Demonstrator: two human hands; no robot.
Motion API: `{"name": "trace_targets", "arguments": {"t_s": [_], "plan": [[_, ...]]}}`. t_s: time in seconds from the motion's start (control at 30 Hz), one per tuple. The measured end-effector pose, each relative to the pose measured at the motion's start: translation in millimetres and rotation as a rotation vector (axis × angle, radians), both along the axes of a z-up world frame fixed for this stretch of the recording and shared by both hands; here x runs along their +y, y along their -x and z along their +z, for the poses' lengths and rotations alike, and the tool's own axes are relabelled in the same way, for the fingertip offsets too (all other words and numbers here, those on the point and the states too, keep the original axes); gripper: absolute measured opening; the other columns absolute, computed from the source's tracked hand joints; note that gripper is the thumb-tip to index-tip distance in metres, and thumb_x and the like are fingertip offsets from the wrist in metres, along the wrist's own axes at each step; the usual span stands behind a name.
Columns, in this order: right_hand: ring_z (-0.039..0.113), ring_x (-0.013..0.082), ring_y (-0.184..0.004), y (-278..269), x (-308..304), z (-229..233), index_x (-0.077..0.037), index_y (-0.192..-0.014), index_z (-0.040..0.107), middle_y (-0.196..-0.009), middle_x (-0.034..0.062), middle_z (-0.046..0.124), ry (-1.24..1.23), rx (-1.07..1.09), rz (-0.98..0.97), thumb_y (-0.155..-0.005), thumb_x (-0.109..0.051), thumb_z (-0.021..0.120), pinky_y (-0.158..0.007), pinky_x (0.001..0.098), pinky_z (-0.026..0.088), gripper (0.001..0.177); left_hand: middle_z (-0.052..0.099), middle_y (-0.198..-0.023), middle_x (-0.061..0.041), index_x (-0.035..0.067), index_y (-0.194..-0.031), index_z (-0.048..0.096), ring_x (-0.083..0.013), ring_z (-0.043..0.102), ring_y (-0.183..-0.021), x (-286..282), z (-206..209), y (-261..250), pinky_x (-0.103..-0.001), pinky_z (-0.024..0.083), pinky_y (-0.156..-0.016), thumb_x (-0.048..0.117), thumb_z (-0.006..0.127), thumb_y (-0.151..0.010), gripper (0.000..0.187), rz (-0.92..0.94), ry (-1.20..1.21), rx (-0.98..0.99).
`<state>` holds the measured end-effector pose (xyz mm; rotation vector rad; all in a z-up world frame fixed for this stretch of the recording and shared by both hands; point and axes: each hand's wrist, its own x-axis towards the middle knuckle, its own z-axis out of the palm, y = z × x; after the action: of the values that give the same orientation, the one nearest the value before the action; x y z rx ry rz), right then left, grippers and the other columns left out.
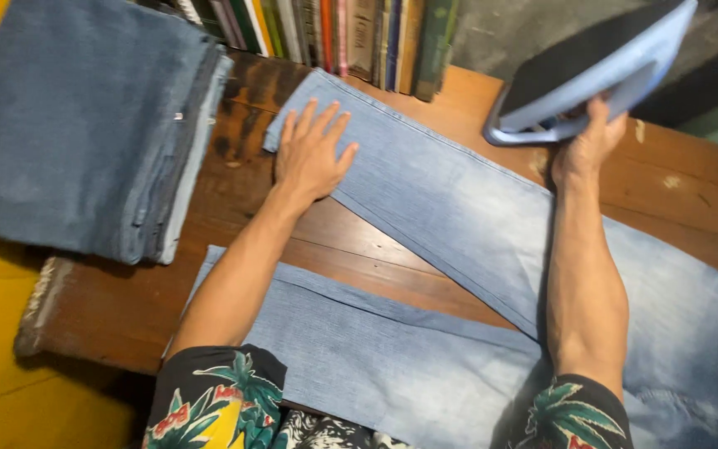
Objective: Ironing a pair of blue jeans on a wooden table.
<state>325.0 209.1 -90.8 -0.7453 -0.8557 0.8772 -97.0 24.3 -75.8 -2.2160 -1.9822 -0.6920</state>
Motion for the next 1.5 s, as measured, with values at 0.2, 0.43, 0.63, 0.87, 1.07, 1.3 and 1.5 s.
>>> {"name": "trace_targets", "arguments": {"t_s": [0.2, 0.43, 0.63, 0.87, 1.07, 1.3, 1.5], "plan": [[0.051, 0.0105, -0.063, -31.3, -83.1, 91.7, -0.010, -0.106, 0.055, -0.077, 0.0014, 0.053, 0.019, -0.641, -0.088, -0.097, -0.029, 0.072, -0.058, 0.0281, 0.045, 0.027, 0.061, -0.148, -0.009, 0.015, -0.139, 0.068, -0.0382, 0.046, -0.141, 1.4, -2.1, -0.5, -0.062, 0.029, -0.112, 0.046, 0.059, -0.100, 0.051, -0.054, -0.061, 0.012], [0.073, 0.0225, -0.085, -21.6, -233.2, 166.8, -0.030, -0.118, 0.076, -0.096, -0.0044, 0.076, 0.064, -2.114, -0.207, -0.103, -0.082, 0.052, -0.059, 0.0398, 0.045, 0.059, 0.067, -0.142, -0.007, 0.020, -0.128, 0.075, -0.0436, 0.048, -0.137, -6.2, 14.7, -14.8, -0.072, 0.030, -0.110, 0.036, 0.063, -0.104, 0.032, -0.250, -0.143, 0.064], [0.071, 0.0145, -0.070, -26.8, -266.8, 123.8, -0.041, -0.112, 0.074, -0.087, -0.0156, 0.072, -0.056, -2.282, -0.388, -0.100, -0.088, 0.046, -0.044, 0.0311, 0.039, 0.056, 0.055, -0.153, -0.003, 0.022, -0.144, 0.064, -0.0348, 0.042, -0.145, -22.8, 7.0, -58.3, -0.064, 0.032, -0.112, 0.041, 0.053, -0.108, 0.042, -0.541, 0.044, 0.086], [0.073, 0.0245, -0.088, 40.3, -243.7, 131.6, -0.035, -0.112, 0.073, -0.098, -0.0074, 0.076, 0.087, -2.126, -0.121, -0.098, -0.084, 0.049, -0.056, 0.0420, 0.048, 0.057, 0.050, -0.158, -0.004, 0.023, -0.147, 0.058, -0.0344, 0.034, -0.149, -10.7, 18.6, -15.2, -0.068, 0.018, -0.116, 0.033, 0.045, -0.108, 0.043, -0.330, 0.225, 0.005], [0.076, 0.0326, -0.077, 129.8, -206.8, 126.5, -0.032, -0.104, 0.071, -0.093, -0.0030, 0.077, -0.027, -2.126, -0.102, -0.099, -0.088, 0.045, -0.049, 0.0515, 0.051, 0.062, 0.069, -0.138, -0.015, 0.008, -0.134, 0.071, -0.0365, 0.055, -0.134, 18.7, -26.2, 16.7, -0.058, 0.033, -0.112, -0.005, 0.048, -0.096, 0.047, -0.199, -0.117, -0.251], [0.071, 0.0341, -0.056, 109.5, -211.9, 118.6, -0.026, -0.090, 0.062, -0.072, 0.0025, 0.071, -0.212, -2.155, -0.246, -0.101, -0.090, 0.048, -0.036, 0.0456, 0.045, 0.067, 0.068, -0.139, -0.014, 0.008, -0.134, 0.074, -0.0390, 0.051, -0.135, 25.1, -36.4, 25.2, -0.058, 0.032, -0.110, -0.008, 0.052, -0.089, 0.053, -0.260, -0.122, -0.147], [0.073, 0.0306, -0.073, -12.1, -261.7, 119.0, -0.029, -0.099, 0.062, -0.085, -0.0006, 0.074, 0.042, -2.268, -0.197, -0.103, -0.088, 0.045, -0.047, 0.0435, 0.046, 0.061, 0.068, -0.138, -0.014, 0.009, -0.133, 0.076, -0.0393, 0.051, -0.135, 10.2, -19.9, 15.7, -0.059, 0.032, -0.108, 0.022, 0.066, -0.108, 0.030, -0.247, -0.137, -0.156]]}}
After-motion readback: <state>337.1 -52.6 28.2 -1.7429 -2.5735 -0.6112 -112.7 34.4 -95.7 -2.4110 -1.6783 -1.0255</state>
